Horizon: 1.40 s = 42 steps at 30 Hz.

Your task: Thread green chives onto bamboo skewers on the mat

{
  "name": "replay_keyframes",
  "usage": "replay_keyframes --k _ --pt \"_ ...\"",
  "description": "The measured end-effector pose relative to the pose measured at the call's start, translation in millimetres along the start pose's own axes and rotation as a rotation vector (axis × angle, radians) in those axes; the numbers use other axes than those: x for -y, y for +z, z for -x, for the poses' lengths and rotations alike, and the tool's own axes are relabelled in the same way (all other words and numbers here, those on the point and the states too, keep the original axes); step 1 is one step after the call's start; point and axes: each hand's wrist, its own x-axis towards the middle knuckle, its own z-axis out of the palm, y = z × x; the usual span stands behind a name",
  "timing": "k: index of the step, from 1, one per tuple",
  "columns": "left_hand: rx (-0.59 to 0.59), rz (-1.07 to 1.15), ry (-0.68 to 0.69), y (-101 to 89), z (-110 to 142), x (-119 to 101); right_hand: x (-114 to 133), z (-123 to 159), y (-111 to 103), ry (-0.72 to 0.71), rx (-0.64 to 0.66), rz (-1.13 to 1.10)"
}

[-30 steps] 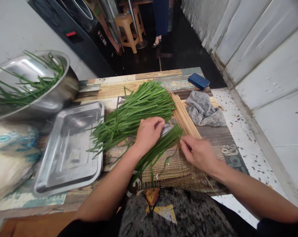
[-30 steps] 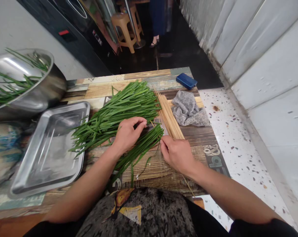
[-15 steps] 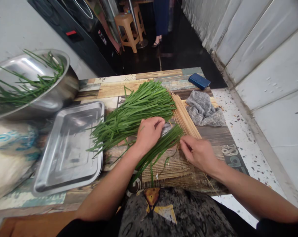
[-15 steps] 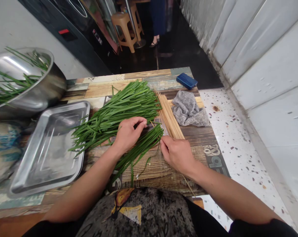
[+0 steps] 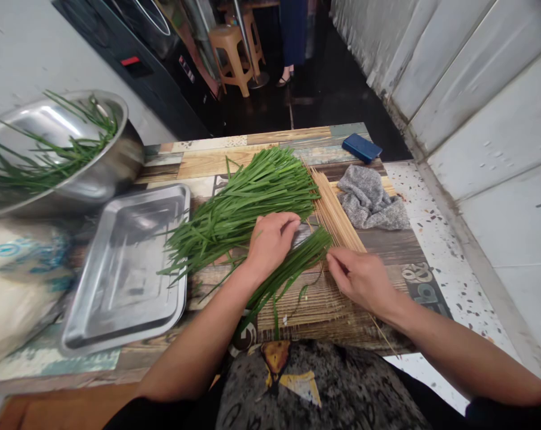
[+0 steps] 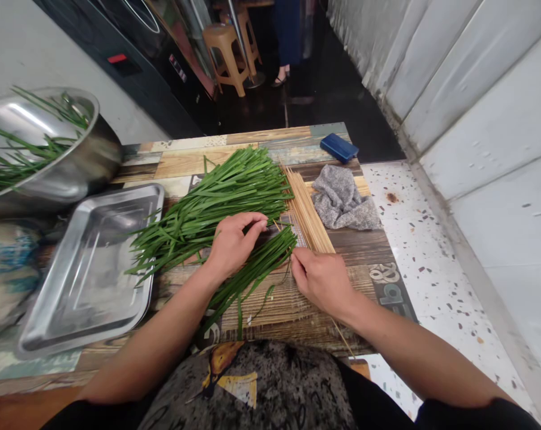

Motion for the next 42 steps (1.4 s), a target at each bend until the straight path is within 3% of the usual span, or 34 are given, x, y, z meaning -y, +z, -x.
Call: replay_keyframes --k 14,20,25,30,35,42 --pt "0.012 -0.016 0.07 0.5 0.4 2.7 -0.1 1.2 2.4 0.0 -0.03 0.006" --pt "0.216 -0.029 0.289 -6.5 1.1 5.1 0.7 1.9 4.6 0.055 -0.002 0.02" --pt "0.03 -0.248 0.217 -22.0 -6.1 13.5 -0.2 1.1 4.8 0.076 0.017 0.04" --pt "0.118 -0.454 0.194 -20.8 -7.8 12.7 -0.2 0.5 4.1 0.097 0.057 0.057" --pt "0.086 -0.512 0.167 -13.5 -6.8 8.0 -0.3 0.1 4.7 0.089 0.043 0.066" --pt "0.061 -0.506 0.255 -13.5 -7.5 12.4 -0.9 -0.3 5.9 0.095 0.048 0.052"
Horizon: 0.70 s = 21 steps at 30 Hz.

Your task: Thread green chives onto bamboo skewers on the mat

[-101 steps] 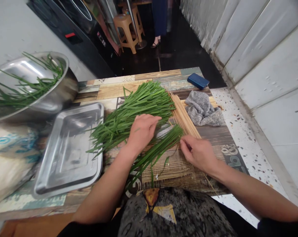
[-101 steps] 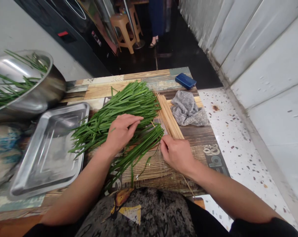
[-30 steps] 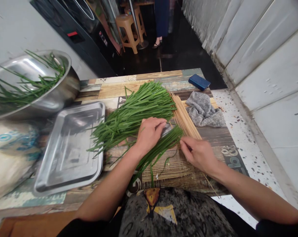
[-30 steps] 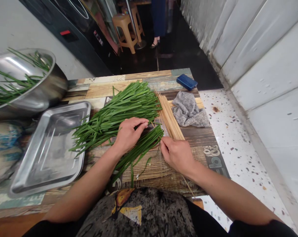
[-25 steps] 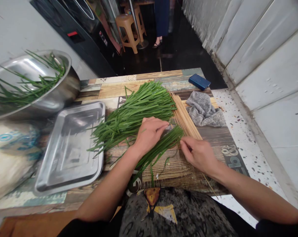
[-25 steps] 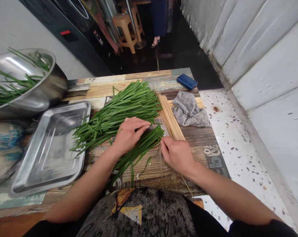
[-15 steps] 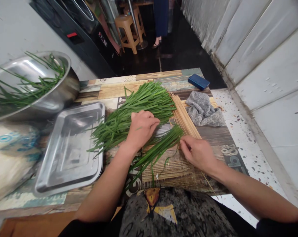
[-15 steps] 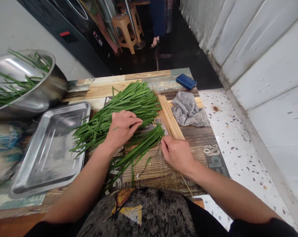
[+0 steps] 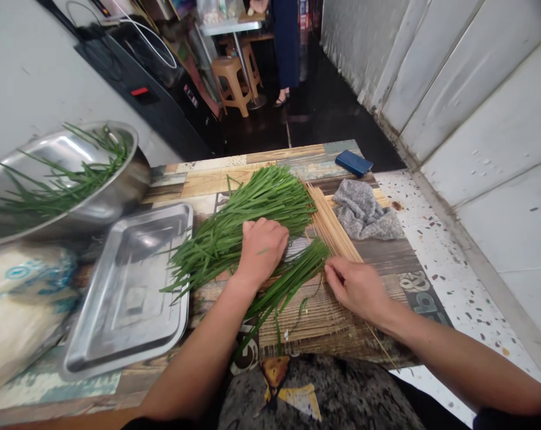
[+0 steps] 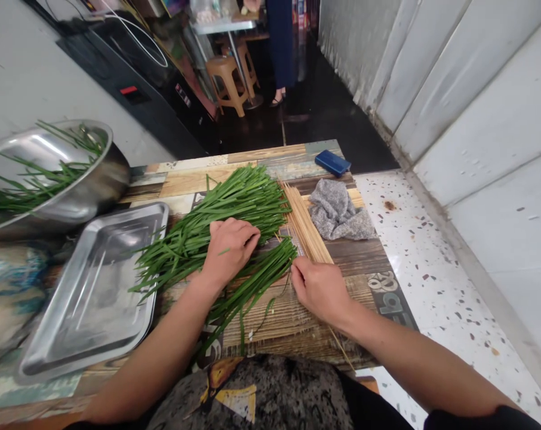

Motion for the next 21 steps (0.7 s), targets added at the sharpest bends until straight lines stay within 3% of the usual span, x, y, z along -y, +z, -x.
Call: replay_keyframes --k 9,21 --pt "-0.002 -0.004 -0.032 6.1 -0.3 1.3 1.3 0.2 -0.6 0.006 -0.002 -0.02" --pt "-0.085 0.28 -0.119 5.1 1.8 -15.9 1.4 0.3 -1.1 0.015 0.023 -0.049"
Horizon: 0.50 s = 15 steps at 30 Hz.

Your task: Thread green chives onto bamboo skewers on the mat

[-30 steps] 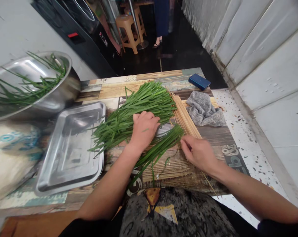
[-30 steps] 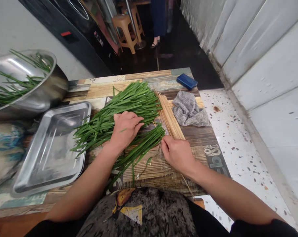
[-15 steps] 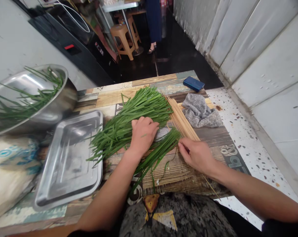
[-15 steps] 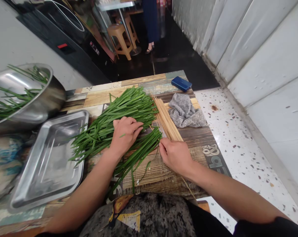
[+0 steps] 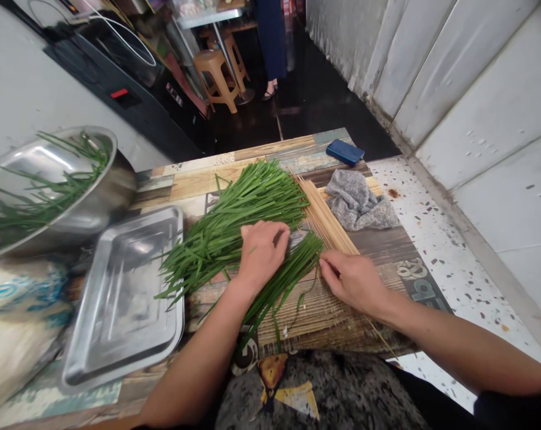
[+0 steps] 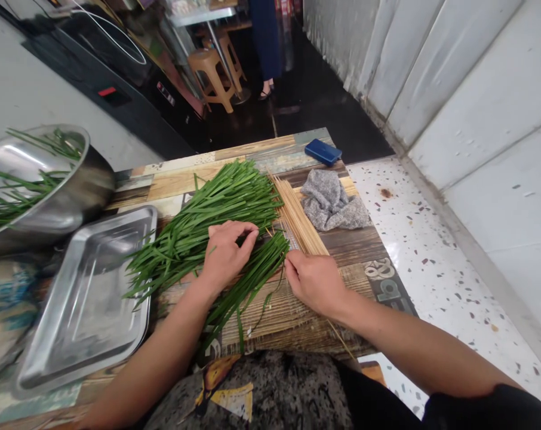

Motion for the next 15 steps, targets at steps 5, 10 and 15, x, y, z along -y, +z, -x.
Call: replay_keyframes --k 5,10,15 --pt "0.006 0.052 0.002 2.1 0.4 2.0 -0.7 0.2 1.0 -0.02 -0.02 -0.013" --pt "0.005 0.089 0.011 3.8 0.2 2.6 -0.7 0.3 1.2 -0.027 -0.038 -0.011" --pt "-0.05 0.115 -0.047 4.5 -0.3 0.7 -0.5 0.7 1.1 -0.049 -0.064 -0.018"
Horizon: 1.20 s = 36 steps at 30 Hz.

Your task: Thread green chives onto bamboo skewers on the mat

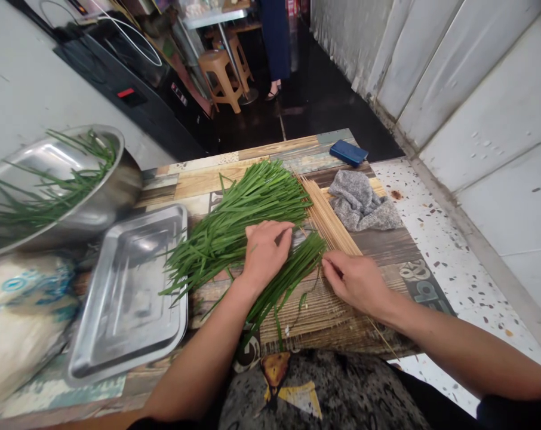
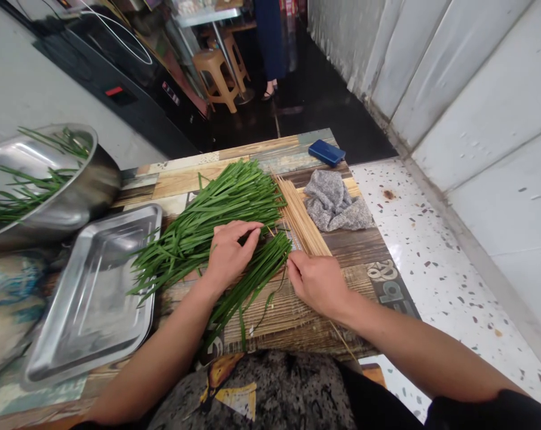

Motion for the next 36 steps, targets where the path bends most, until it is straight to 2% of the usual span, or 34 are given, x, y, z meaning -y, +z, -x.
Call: replay_keyframes --k 7,14,25,36 --pt "-0.024 0.034 -0.035 -0.5 -0.2 0.5 -0.9 -0.4 -0.1 0.004 0.033 0.004" --pt "-0.021 0.043 -0.051 0.4 -1.1 1.2 -0.8 0.3 0.8 -0.001 0.011 0.002" --pt "-0.001 0.053 -0.032 -1.1 -0.3 1.7 -0.3 -0.6 0.6 0.006 0.008 -0.003" --pt "0.039 0.079 -0.01 -1.7 0.2 3.2 0.3 -0.5 -0.4 0.033 0.064 -0.01"
